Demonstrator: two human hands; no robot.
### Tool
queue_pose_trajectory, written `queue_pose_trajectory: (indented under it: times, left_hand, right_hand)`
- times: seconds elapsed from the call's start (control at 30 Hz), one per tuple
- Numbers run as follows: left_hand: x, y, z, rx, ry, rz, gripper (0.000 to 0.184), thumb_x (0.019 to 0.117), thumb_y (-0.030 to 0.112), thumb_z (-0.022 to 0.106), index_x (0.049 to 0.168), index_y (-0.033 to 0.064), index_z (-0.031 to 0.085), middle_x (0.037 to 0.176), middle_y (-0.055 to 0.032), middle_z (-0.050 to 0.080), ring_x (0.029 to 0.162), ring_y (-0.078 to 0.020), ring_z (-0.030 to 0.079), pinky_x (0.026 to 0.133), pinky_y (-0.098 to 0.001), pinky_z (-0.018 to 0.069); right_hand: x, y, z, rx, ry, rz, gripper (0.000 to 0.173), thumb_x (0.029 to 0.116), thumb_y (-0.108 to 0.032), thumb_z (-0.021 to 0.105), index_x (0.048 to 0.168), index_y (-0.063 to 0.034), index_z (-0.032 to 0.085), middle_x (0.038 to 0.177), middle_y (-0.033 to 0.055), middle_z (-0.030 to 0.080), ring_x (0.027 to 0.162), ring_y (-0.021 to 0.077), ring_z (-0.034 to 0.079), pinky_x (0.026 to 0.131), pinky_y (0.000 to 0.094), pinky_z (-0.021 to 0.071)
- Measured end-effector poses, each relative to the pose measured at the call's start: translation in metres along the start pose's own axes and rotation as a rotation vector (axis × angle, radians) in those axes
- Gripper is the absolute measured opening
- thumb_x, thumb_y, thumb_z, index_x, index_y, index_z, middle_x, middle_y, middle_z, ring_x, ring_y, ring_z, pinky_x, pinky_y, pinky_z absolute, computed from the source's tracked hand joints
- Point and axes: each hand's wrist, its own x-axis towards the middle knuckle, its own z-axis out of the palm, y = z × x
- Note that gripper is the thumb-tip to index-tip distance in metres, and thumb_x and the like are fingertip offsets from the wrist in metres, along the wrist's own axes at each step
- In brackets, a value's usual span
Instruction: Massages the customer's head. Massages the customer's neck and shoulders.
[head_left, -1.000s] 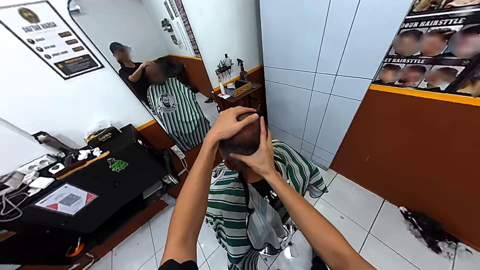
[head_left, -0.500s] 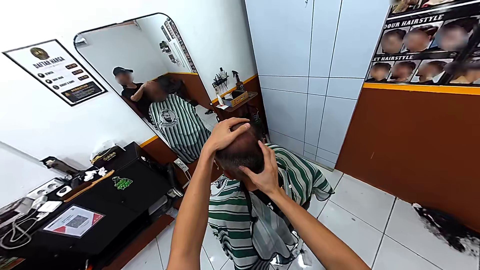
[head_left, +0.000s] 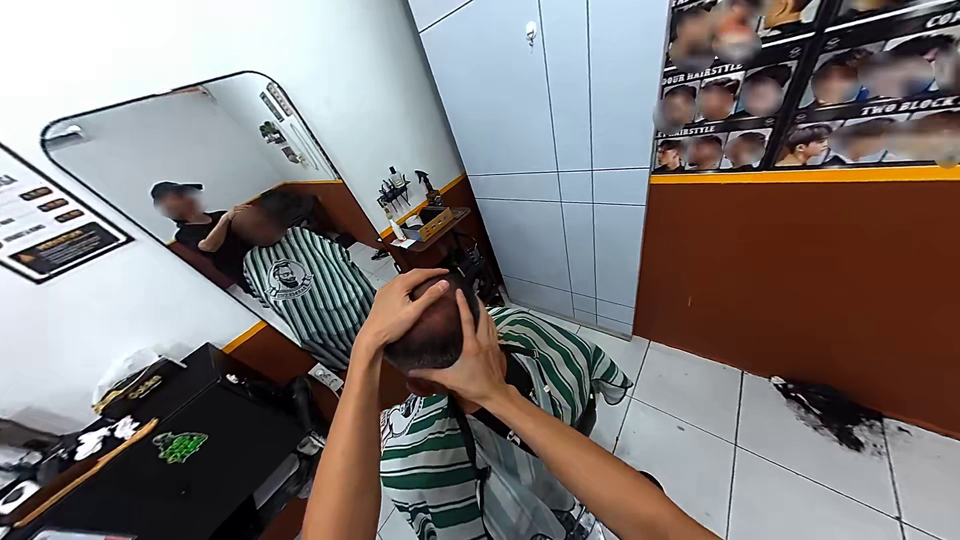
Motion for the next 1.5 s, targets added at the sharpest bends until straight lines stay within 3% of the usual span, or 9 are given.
queue_pose_trajectory:
  times: [0.2, 0.37, 0.57, 0.73, 0.9, 1.07, 1.23, 1.33, 1.5]
  left_hand:
    - [0.000, -0.004, -0.001, -0.008, 0.022, 0.029, 0.063, 0.0996, 0.066, 0.039, 0.134, 0.0222, 0.068, 0.136, -0.0041, 0.067, 0.130, -0.0191, 0.059, 0.109, -0.0510, 0.0429]
    - [-0.001, -0.004, 0.000, -0.021, 0.033, 0.037, 0.065, 0.0986, 0.067, 0.039, 0.133, 0.0208, 0.069, 0.135, -0.0052, 0.067, 0.129, -0.0198, 0.060, 0.109, -0.0500, 0.0435]
    - [-0.004, -0.006, 0.000, -0.022, 0.052, 0.040, 0.065, 0.0981, 0.068, 0.039, 0.132, 0.0211, 0.069, 0.134, -0.0045, 0.067, 0.129, -0.0182, 0.060, 0.109, -0.0485, 0.0440]
    - [-0.005, -0.003, 0.000, -0.010, 0.047, 0.021, 0.071, 0.0957, 0.072, 0.038, 0.133, 0.0205, 0.069, 0.134, -0.0054, 0.067, 0.128, -0.0202, 0.061, 0.108, -0.0510, 0.0440]
    - [-0.006, 0.000, -0.002, -0.025, 0.033, 0.027, 0.065, 0.0983, 0.067, 0.040, 0.134, 0.0206, 0.068, 0.137, -0.0060, 0.066, 0.131, -0.0209, 0.059, 0.110, -0.0510, 0.0426]
    - [-0.009, 0.010, -0.002, -0.044, 0.039, -0.003, 0.059, 0.0990, 0.061, 0.049, 0.132, 0.0168, 0.070, 0.135, -0.0074, 0.066, 0.130, -0.0240, 0.059, 0.110, -0.0539, 0.0421]
    - [-0.011, 0.007, -0.001, -0.027, 0.046, -0.001, 0.054, 0.0993, 0.059, 0.051, 0.133, 0.0202, 0.069, 0.136, -0.0046, 0.066, 0.129, -0.0230, 0.059, 0.109, -0.0529, 0.0437]
    - [-0.012, 0.012, -0.002, -0.026, 0.037, -0.021, 0.053, 0.0999, 0.056, 0.052, 0.134, 0.0196, 0.069, 0.137, -0.0052, 0.065, 0.130, -0.0240, 0.059, 0.108, -0.0551, 0.0428]
    - [-0.011, 0.012, -0.001, -0.018, 0.041, -0.039, 0.053, 0.0990, 0.058, 0.053, 0.133, 0.0207, 0.069, 0.137, -0.0046, 0.066, 0.129, -0.0231, 0.059, 0.107, -0.0546, 0.0437]
  right_hand:
    - [-0.024, 0.026, 0.008, 0.078, 0.188, -0.150, 0.098, 0.0707, -0.066, 0.079, 0.142, -0.0025, 0.058, 0.144, 0.0285, 0.053, 0.132, 0.0395, 0.054, 0.106, 0.0513, 0.0491]
    - [0.003, -0.003, 0.006, 0.029, 0.072, -0.050, 0.129, 0.0522, -0.078, 0.082, 0.152, -0.0037, 0.048, 0.152, 0.0348, 0.042, 0.142, 0.0490, 0.041, 0.117, 0.0582, 0.0364]
    - [-0.025, 0.023, 0.012, 0.101, 0.232, -0.169, 0.094, 0.0679, -0.063, 0.083, 0.138, -0.0049, 0.060, 0.140, 0.0300, 0.053, 0.131, 0.0368, 0.054, 0.104, 0.0443, 0.0520]
    - [0.014, -0.014, -0.001, 0.010, 0.016, -0.043, 0.130, 0.0496, -0.079, 0.082, 0.154, -0.0106, 0.048, 0.151, 0.0334, 0.043, 0.140, 0.0472, 0.044, 0.117, 0.0589, 0.0344]
    - [-0.020, 0.014, 0.001, 0.072, 0.148, -0.104, 0.105, 0.0623, -0.066, 0.083, 0.142, -0.0033, 0.059, 0.143, 0.0281, 0.054, 0.130, 0.0397, 0.056, 0.100, 0.0508, 0.0538]
    - [0.025, -0.025, -0.014, 0.013, -0.101, 0.026, 0.133, 0.0508, -0.075, 0.085, 0.155, -0.0047, 0.043, 0.152, 0.0339, 0.043, 0.140, 0.0494, 0.042, 0.115, 0.0607, 0.0363]
    - [-0.014, 0.011, 0.000, 0.021, 0.002, -0.026, 0.130, 0.0582, -0.078, 0.080, 0.154, 0.0019, 0.041, 0.155, 0.0305, 0.041, 0.134, 0.0426, 0.052, 0.093, 0.0567, 0.0554]
    - [0.002, 0.001, -0.011, 0.043, -0.067, -0.037, 0.132, 0.0567, -0.071, 0.084, 0.155, 0.0041, 0.038, 0.152, 0.0341, 0.041, 0.137, 0.0466, 0.047, 0.108, 0.0560, 0.0459]
    - [0.009, 0.007, 0.003, 0.077, -0.011, -0.100, 0.132, 0.0540, -0.078, 0.082, 0.151, 0.0031, 0.045, 0.152, 0.0356, 0.040, 0.139, 0.0483, 0.044, 0.111, 0.0568, 0.0441]
